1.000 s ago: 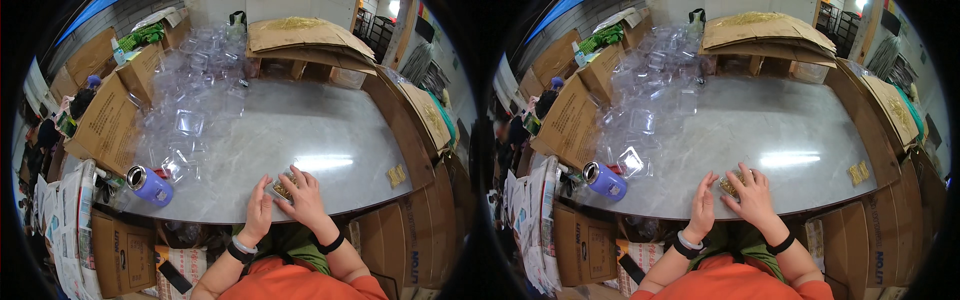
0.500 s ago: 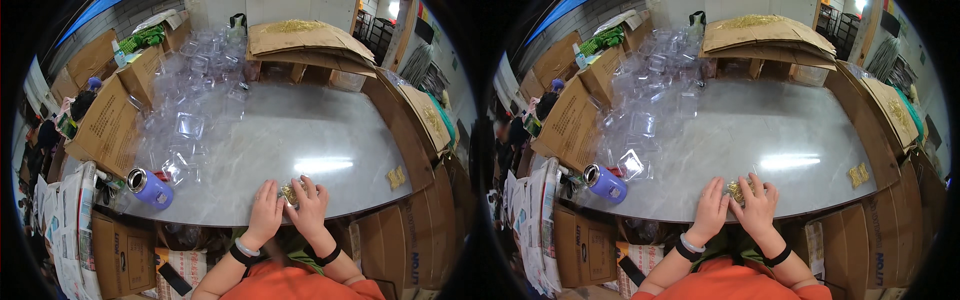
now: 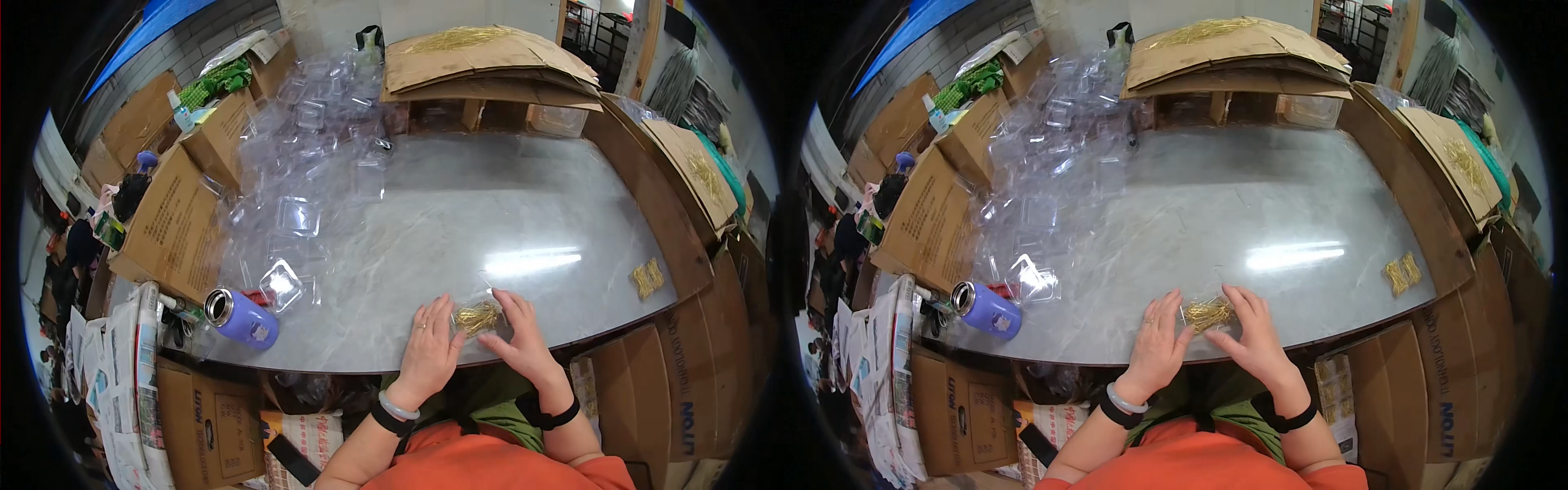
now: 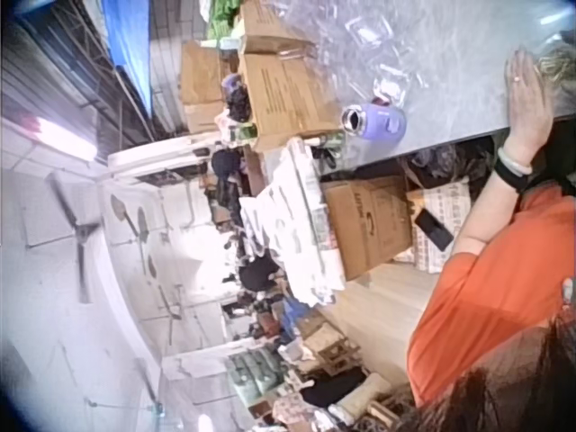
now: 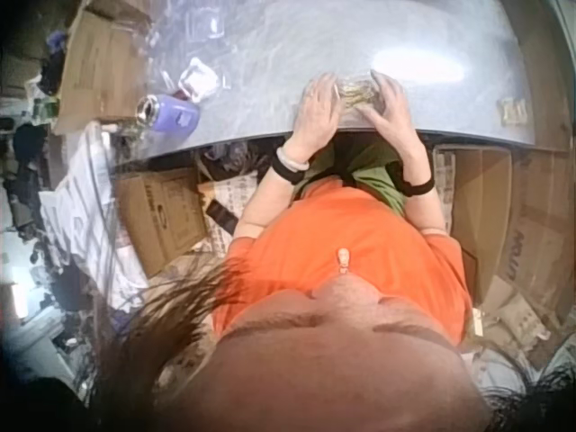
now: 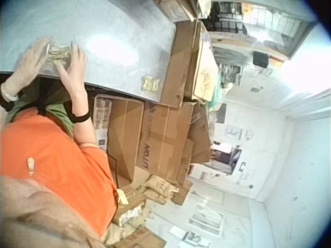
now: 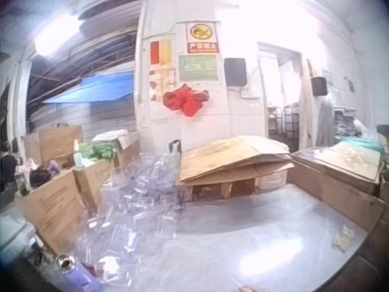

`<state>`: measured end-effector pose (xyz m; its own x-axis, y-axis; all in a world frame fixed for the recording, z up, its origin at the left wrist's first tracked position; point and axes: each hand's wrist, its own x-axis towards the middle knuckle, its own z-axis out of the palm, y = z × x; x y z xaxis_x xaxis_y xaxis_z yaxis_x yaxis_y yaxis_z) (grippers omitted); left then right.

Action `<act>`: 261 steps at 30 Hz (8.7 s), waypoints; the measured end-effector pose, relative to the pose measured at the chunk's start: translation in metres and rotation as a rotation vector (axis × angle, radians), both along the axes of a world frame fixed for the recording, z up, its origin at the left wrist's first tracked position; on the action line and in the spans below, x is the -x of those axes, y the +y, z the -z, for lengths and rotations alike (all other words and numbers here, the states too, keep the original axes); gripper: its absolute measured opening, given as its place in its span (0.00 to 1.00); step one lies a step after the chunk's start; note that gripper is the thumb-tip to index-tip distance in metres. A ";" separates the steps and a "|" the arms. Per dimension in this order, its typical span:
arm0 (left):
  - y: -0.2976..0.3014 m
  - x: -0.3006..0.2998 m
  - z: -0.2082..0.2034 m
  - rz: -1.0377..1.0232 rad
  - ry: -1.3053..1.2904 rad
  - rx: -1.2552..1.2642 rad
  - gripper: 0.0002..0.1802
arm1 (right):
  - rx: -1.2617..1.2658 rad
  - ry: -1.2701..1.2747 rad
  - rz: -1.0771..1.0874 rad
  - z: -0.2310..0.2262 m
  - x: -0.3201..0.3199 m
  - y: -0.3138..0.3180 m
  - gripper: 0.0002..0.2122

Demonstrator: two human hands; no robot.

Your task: Packaging small gold-colored metal fasteners into plastic bags on a work table.

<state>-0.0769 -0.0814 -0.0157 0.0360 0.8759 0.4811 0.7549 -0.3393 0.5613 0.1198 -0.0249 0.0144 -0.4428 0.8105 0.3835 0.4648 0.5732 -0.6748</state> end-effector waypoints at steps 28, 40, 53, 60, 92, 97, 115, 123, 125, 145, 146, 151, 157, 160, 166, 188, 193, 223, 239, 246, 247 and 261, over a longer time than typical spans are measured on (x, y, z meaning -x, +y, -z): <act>-0.002 -0.010 -0.009 -0.012 0.321 0.096 0.31 | -0.393 -0.094 0.072 0.012 0.000 -0.032 0.11; 0.001 -0.013 -0.008 -0.059 0.215 0.092 0.29 | -0.246 -0.028 0.209 0.009 0.002 -0.025 0.15; -0.004 -0.005 -0.008 -0.013 0.224 0.089 0.47 | -0.342 -0.447 -0.418 -0.048 -0.006 0.021 0.06; -0.002 -0.005 -0.009 -0.015 0.168 0.070 0.47 | -0.302 -0.408 -0.362 -0.020 -0.007 0.024 0.08; -0.002 -0.006 -0.002 -0.067 -0.036 0.016 0.59 | -0.408 -0.157 -0.133 -0.013 0.044 0.019 0.06; -0.002 -0.006 -0.004 -0.067 0.006 0.042 0.60 | -0.176 -0.161 -0.280 -0.014 0.022 0.030 0.08; -0.004 -0.006 -0.009 -0.035 0.237 0.037 0.49 | -0.322 -0.112 0.018 0.012 0.011 -0.009 0.12; -0.001 -0.007 -0.004 -0.031 0.052 -0.006 0.63 | -0.247 -0.080 0.201 -0.002 0.044 -0.011 0.18; -0.001 -0.008 -0.002 -0.043 0.034 -0.023 0.65 | -0.228 -0.098 0.216 0.006 0.049 -0.007 0.17; -0.003 -0.009 -0.014 -0.007 0.199 0.052 0.40 | -0.156 -0.060 -0.028 0.019 0.002 -0.003 0.18; 0.000 -0.010 -0.016 -0.002 0.219 0.048 0.39 | -0.231 -0.156 -0.046 0.019 0.000 -0.005 0.19; -0.005 -0.010 -0.013 -0.037 0.331 0.041 0.33 | -0.207 -0.222 -0.058 0.009 -0.001 -0.013 0.24; -0.007 0.008 -0.012 -0.159 0.403 0.063 0.32 | -0.068 -0.049 -0.181 -0.027 -0.019 0.012 0.26; -0.012 0.028 -0.028 -0.312 0.526 0.120 0.29 | -0.045 0.053 -0.094 -0.064 -0.035 0.060 0.25; -0.007 0.054 -0.021 -0.328 0.437 0.343 0.27 | 0.605 0.839 -0.025 -0.131 -0.038 0.180 0.24; -0.054 0.047 -0.121 -0.058 0.258 0.321 0.33 | 0.050 0.239 1.373 -0.176 -0.447 0.242 0.19; -0.033 0.029 -0.245 0.205 0.253 0.101 0.18 | 0.058 0.036 1.520 -0.200 -0.486 0.239 0.18; -0.012 -0.010 -0.129 -0.103 -0.743 0.553 0.15 | 0.189 1.070 0.965 -0.179 -0.524 0.307 0.17; -0.025 -0.006 -0.106 -0.037 -0.934 0.540 0.15 | 0.072 1.497 0.408 -0.210 -0.494 0.250 0.13; -0.032 0.002 -0.096 0.105 -0.970 0.533 0.15 | -0.058 1.406 0.356 -0.203 -0.413 0.191 0.31; -0.034 0.004 -0.098 0.134 -0.920 0.545 0.15 | -0.044 1.394 0.339 -0.202 -0.400 0.184 0.33; -0.079 0.002 -0.111 0.072 -0.971 0.591 0.13 | 0.109 1.287 0.259 -0.172 -0.233 0.076 0.48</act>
<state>-0.0791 -0.1606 0.0957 -0.0670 0.9857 -0.1547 -0.0961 0.1479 0.9843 0.3526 0.0508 0.1868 0.3592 0.8694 0.3393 -0.4527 0.4802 -0.7513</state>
